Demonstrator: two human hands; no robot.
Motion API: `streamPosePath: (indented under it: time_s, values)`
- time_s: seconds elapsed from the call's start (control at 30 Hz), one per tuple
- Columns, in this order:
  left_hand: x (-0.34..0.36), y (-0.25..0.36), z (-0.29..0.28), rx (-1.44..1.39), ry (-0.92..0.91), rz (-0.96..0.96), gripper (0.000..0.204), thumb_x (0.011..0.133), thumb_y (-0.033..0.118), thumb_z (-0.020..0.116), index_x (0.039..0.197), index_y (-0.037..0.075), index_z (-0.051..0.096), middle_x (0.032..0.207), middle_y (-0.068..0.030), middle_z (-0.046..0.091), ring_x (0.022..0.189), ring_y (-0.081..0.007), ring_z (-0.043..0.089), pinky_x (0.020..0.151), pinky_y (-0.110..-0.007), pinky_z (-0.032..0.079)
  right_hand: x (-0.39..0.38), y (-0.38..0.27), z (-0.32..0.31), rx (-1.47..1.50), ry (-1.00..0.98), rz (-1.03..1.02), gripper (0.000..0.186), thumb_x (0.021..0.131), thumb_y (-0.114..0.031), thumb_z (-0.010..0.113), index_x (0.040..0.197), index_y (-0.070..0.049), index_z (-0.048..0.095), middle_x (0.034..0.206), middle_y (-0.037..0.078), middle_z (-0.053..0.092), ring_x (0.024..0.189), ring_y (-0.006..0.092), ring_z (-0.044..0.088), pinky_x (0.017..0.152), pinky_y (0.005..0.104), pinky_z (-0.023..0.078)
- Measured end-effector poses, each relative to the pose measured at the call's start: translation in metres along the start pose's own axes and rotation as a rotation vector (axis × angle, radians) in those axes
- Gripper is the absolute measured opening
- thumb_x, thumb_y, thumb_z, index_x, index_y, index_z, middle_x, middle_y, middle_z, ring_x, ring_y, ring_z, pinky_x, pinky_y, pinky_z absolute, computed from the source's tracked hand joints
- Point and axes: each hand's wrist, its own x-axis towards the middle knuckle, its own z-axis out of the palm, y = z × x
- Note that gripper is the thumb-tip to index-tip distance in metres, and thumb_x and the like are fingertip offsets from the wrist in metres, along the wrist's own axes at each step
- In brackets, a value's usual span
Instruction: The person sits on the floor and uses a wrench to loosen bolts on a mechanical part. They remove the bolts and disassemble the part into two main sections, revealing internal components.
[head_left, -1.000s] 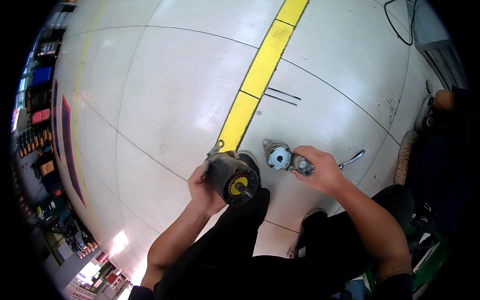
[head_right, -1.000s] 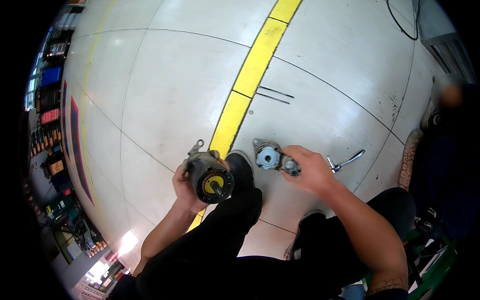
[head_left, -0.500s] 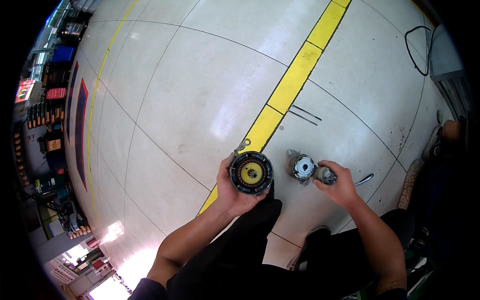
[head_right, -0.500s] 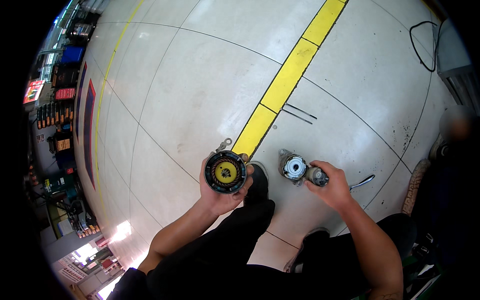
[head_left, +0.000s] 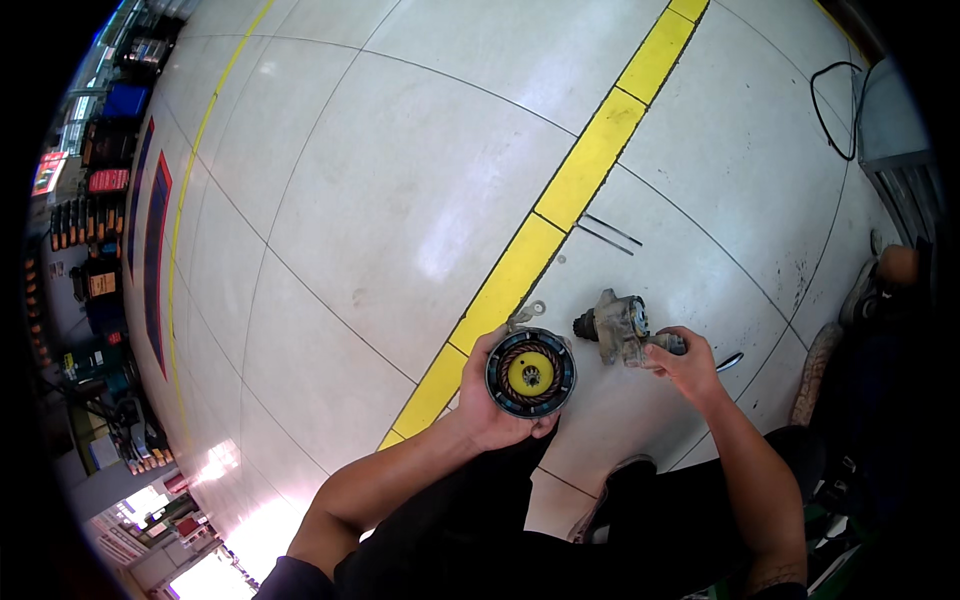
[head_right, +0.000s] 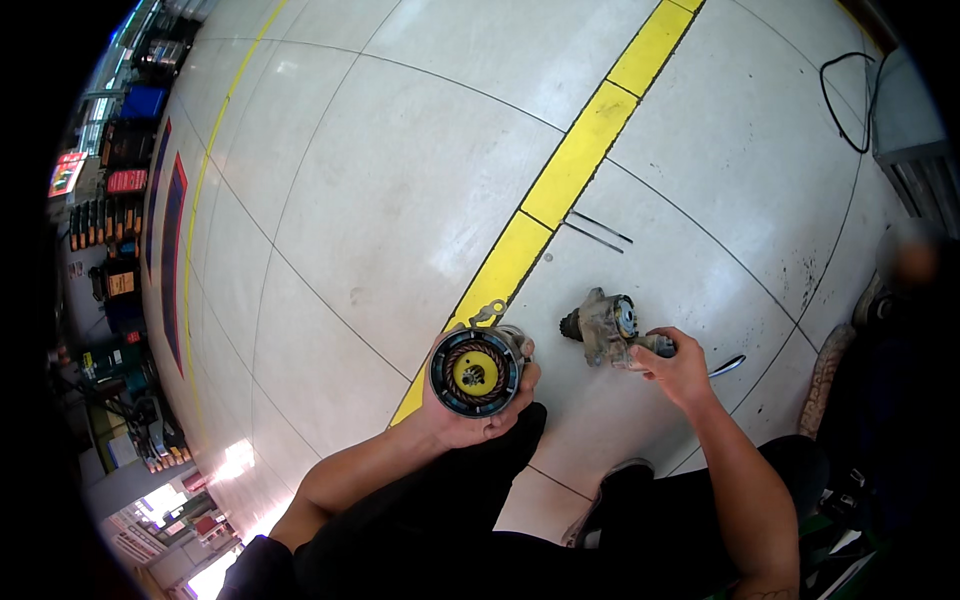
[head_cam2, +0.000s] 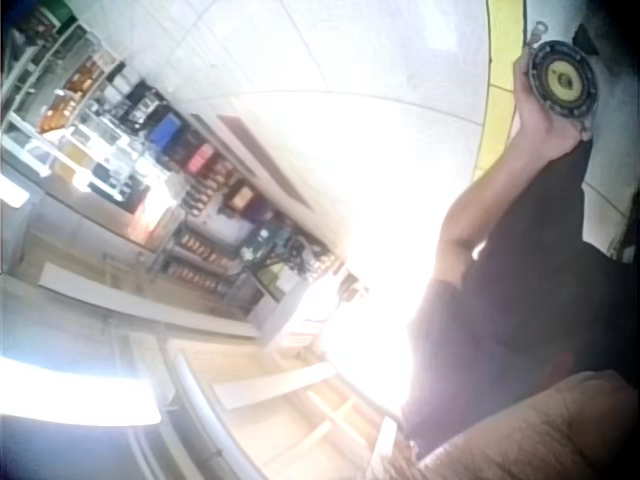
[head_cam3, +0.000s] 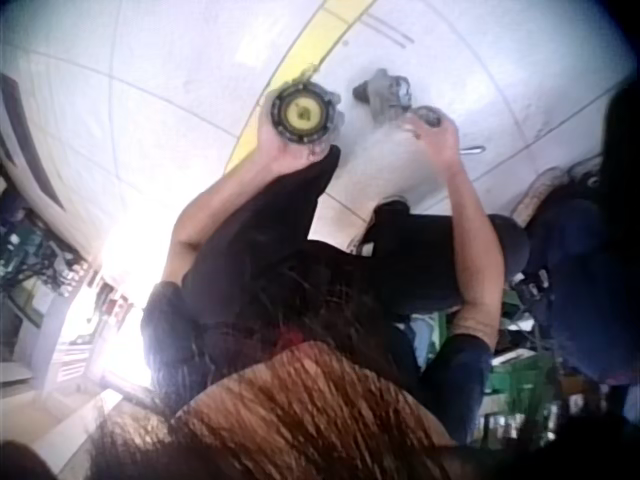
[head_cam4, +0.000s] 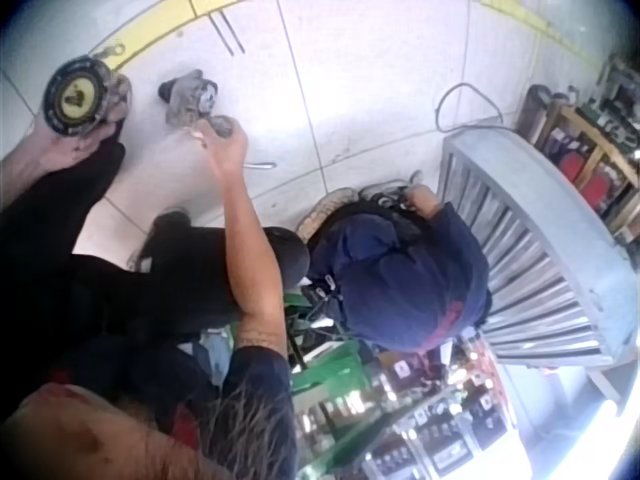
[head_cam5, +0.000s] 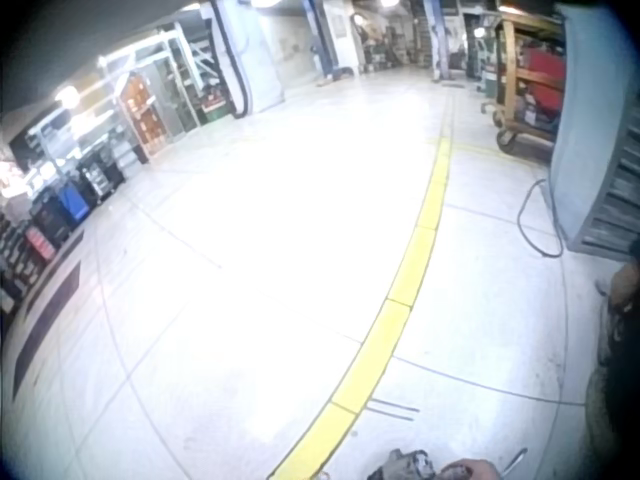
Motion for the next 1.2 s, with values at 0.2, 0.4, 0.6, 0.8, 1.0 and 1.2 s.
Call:
streamPosePath:
  time_s: [0.2,0.4,0.6,0.8,1.0,1.2]
  values:
    - [0.002,-0.004,-0.01,0.033,-0.053,-0.046,0.085,0.104,0.077,0.051,0.146,0.003,0.051,0.118,-0.0216,0.062,0.076,-0.0294,0.067,0.057,-0.039,0.057,0.002,0.001,-0.01,-0.403,0.017,0.048,0.068,0.089,-0.031,0.095,0.138,0.009,0.07,0.105,0.018,0.082,0.086,0.023,0.079,0.078,0.0374,0.063]
    - [-0.001,-0.007,0.0,0.128,0.171,-0.045,0.085,0.105,0.077,0.041,0.144,0.002,0.055,0.108,-0.0208,0.066,0.068,-0.0316,0.068,0.05,-0.041,0.056,0.0,0.0,-0.011,-0.877,0.074,-0.029,0.076,0.088,-0.041,0.09,0.141,0.009,0.07,0.122,0.028,0.08,0.108,0.0388,0.079,0.097,0.0466,0.062]
    - [0.001,-0.014,0.004,0.118,0.188,-0.026,0.072,0.107,0.07,0.042,0.144,0.01,0.057,0.127,-0.0148,0.065,0.079,-0.0358,0.075,0.049,-0.046,0.058,-0.047,-0.065,0.019,-0.979,0.259,-0.478,0.051,0.093,-0.031,0.087,0.129,0.004,0.075,0.107,0.022,0.08,0.092,0.0367,0.079,0.082,0.0454,0.064]
    - [0.005,-0.02,0.004,0.249,0.178,0.018,0.068,0.108,0.066,0.045,0.144,0.01,0.058,0.135,-0.0136,0.063,0.095,-0.0353,0.076,0.051,-0.048,0.06,-0.141,-0.149,0.05,-0.595,0.007,-1.146,0.047,0.08,-0.016,0.097,0.119,0.0,0.077,0.093,0.012,0.073,0.074,0.0248,0.071,0.062,0.0344,0.057]
    - [0.004,-0.027,0.008,0.345,0.321,0.018,0.071,0.107,0.066,0.045,0.147,0.009,0.056,0.135,-0.0154,0.065,0.099,-0.0337,0.075,0.052,-0.046,0.061,-0.156,-0.154,0.08,-0.644,0.019,-1.222,0.048,0.075,-0.017,0.1,0.114,-0.001,0.078,0.092,0.008,0.067,0.07,0.0208,0.068,0.057,0.031,0.054]
    - [0.002,-0.019,0.011,0.326,0.215,-0.07,0.074,0.106,0.071,0.043,0.147,0.01,0.056,0.13,-0.014,0.066,0.088,-0.0323,0.075,0.049,-0.045,0.058,-0.153,-0.152,0.086,-0.645,0.077,-1.231,0.041,0.075,-0.013,0.1,0.108,-0.001,0.078,0.093,0.009,0.067,0.07,0.0215,0.068,0.057,0.032,0.055]
